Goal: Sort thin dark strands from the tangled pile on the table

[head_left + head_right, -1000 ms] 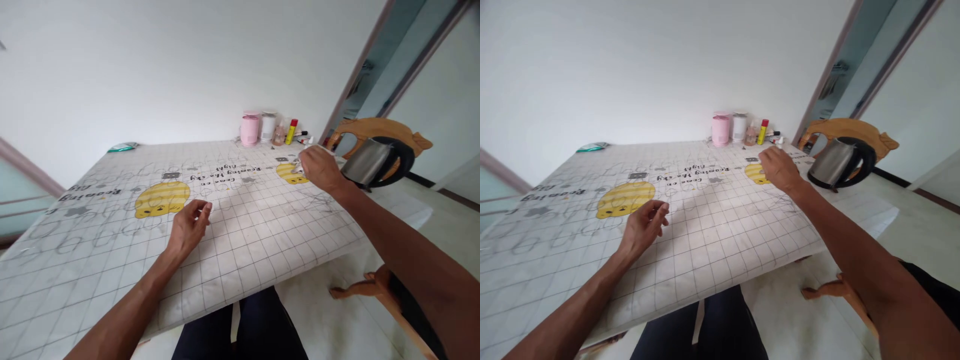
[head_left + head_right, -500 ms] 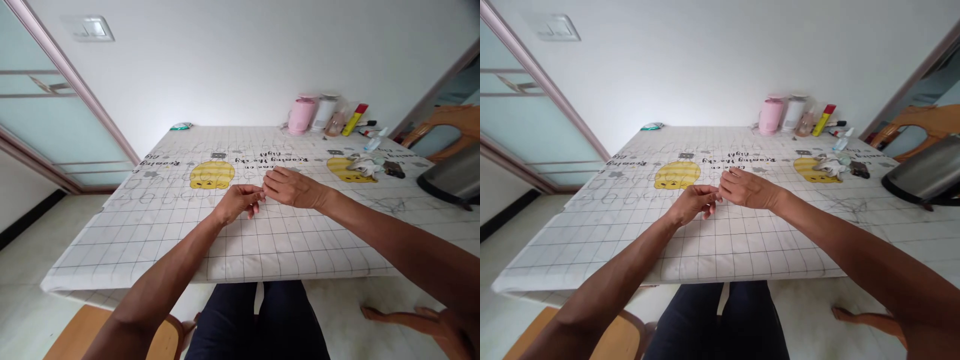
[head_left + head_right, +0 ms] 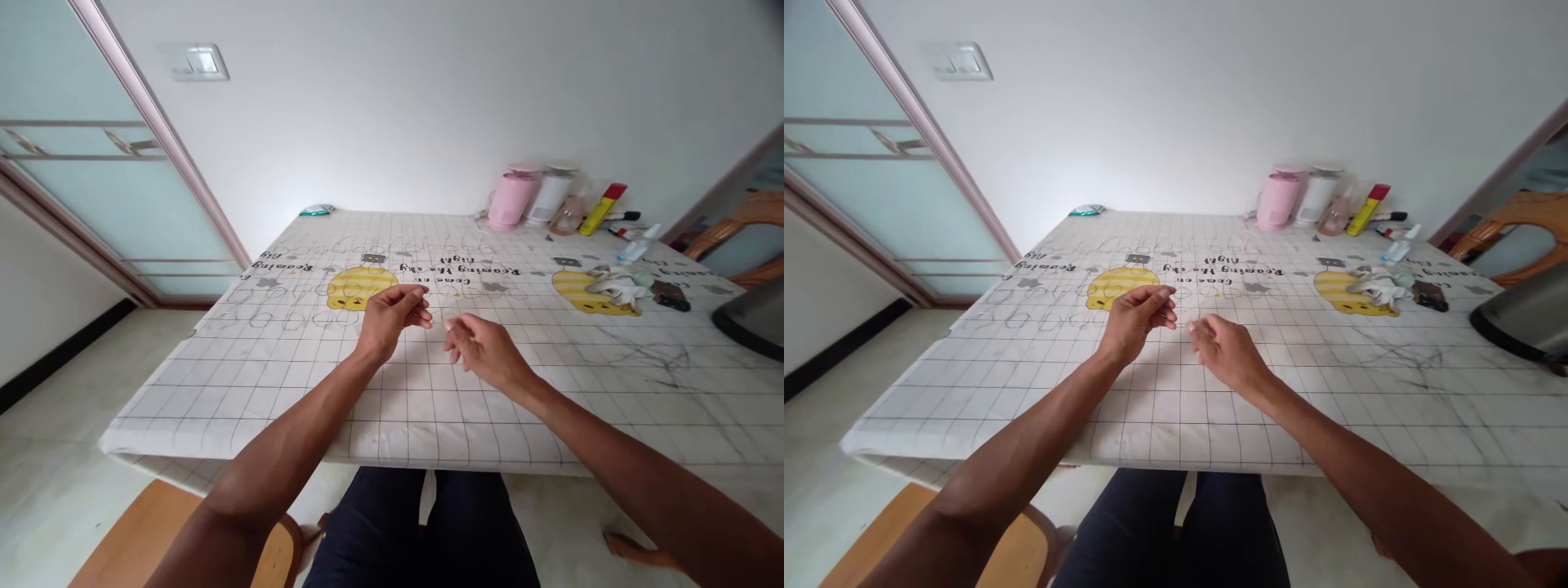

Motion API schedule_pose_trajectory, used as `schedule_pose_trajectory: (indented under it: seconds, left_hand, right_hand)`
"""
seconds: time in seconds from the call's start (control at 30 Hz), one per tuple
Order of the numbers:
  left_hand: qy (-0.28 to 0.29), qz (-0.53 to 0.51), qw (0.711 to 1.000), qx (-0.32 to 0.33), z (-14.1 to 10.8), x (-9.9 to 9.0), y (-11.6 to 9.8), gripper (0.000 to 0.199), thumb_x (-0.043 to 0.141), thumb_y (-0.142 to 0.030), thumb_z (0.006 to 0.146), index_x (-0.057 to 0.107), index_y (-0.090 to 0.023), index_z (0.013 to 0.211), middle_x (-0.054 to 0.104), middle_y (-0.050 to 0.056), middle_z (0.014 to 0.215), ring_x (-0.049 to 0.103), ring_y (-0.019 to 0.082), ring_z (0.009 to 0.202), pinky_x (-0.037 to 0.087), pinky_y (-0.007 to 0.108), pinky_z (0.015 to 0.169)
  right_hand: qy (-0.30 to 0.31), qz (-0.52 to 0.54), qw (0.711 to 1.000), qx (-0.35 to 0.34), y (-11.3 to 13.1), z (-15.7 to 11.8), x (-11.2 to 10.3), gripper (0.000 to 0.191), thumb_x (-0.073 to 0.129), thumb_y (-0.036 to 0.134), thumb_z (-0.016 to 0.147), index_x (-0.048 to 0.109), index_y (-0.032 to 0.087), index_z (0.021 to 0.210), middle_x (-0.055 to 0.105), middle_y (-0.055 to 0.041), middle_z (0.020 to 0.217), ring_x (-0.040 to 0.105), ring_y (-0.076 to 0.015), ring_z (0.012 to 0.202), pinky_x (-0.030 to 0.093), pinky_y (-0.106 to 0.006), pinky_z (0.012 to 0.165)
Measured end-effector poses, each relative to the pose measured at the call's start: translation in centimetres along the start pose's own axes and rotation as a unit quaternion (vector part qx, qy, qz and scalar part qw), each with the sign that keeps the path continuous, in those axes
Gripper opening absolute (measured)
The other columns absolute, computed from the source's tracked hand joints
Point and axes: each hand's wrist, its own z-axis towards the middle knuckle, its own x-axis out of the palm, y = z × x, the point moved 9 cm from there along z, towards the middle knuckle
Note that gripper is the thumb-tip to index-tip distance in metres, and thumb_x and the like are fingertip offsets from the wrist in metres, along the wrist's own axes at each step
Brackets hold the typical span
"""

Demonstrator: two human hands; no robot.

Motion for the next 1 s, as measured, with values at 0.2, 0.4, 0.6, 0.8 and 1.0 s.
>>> schedule_pose_trajectory:
  seconds: [0.2,0.4,0.6,0.8,1.0]
  left_hand:
    - [0.02,0.019,1.0,0.004,-0.2,0.5,0.2,0.038,0.087,-0.047,0.088,0.079,-0.015,0.107,0.073,0.005,0.088,0.074,0.016,0.072,0.068,0.034,0.07]
    - [0.01,0.08,0.997,0.018,-0.3,0.5,0.7,0.032,0.083,-0.04,0.091,0.078,-0.013,0.107,0.074,0.006,0.087,0.075,0.018,0.071,0.07,0.037,0.07]
    - [-0.041,0.204,0.977,0.049,-0.4,-0.4,1.4,0.026,0.08,-0.029,0.092,0.078,-0.016,0.115,0.075,0.003,0.081,0.073,0.016,0.062,0.065,0.029,0.062]
    - [-0.075,0.198,0.977,0.034,-0.2,-1.1,1.4,0.029,0.08,-0.026,0.091,0.077,-0.015,0.119,0.074,0.002,0.076,0.075,0.018,0.062,0.065,0.03,0.061]
    - [-0.098,0.124,0.985,0.074,-0.1,-1.4,0.6,0.035,0.079,-0.027,0.091,0.076,-0.012,0.122,0.073,0.002,0.076,0.075,0.019,0.065,0.067,0.033,0.063]
  right_hand:
    - [-0.032,0.311,0.944,0.106,-2.8,2.8,1.7,0.048,0.085,0.064,0.088,0.064,0.023,0.101,0.079,-0.0103,0.094,0.076,-0.0243,0.079,0.062,-0.035,0.059]
    - [-0.069,0.306,0.946,0.082,-3.2,3.7,1.7,0.038,0.085,0.048,0.088,0.066,0.022,0.107,0.077,-0.0053,0.083,0.076,-0.0225,0.073,0.062,-0.035,0.059]
    - [-0.079,0.285,0.949,0.106,-4.8,4.1,2.0,0.043,0.085,0.042,0.089,0.063,0.021,0.12,0.079,-0.0056,0.083,0.078,-0.0242,0.069,0.063,-0.036,0.056]
    - [-0.105,0.274,0.952,0.084,-4.5,4.8,2.0,0.045,0.086,0.048,0.088,0.065,0.021,0.118,0.078,-0.0056,0.083,0.077,-0.0239,0.068,0.064,-0.037,0.056]
    - [-0.121,0.273,0.953,0.05,-3.3,5.8,2.2,0.042,0.083,0.053,0.089,0.07,0.021,0.113,0.08,-0.0071,0.087,0.075,-0.0217,0.065,0.064,-0.037,0.056]
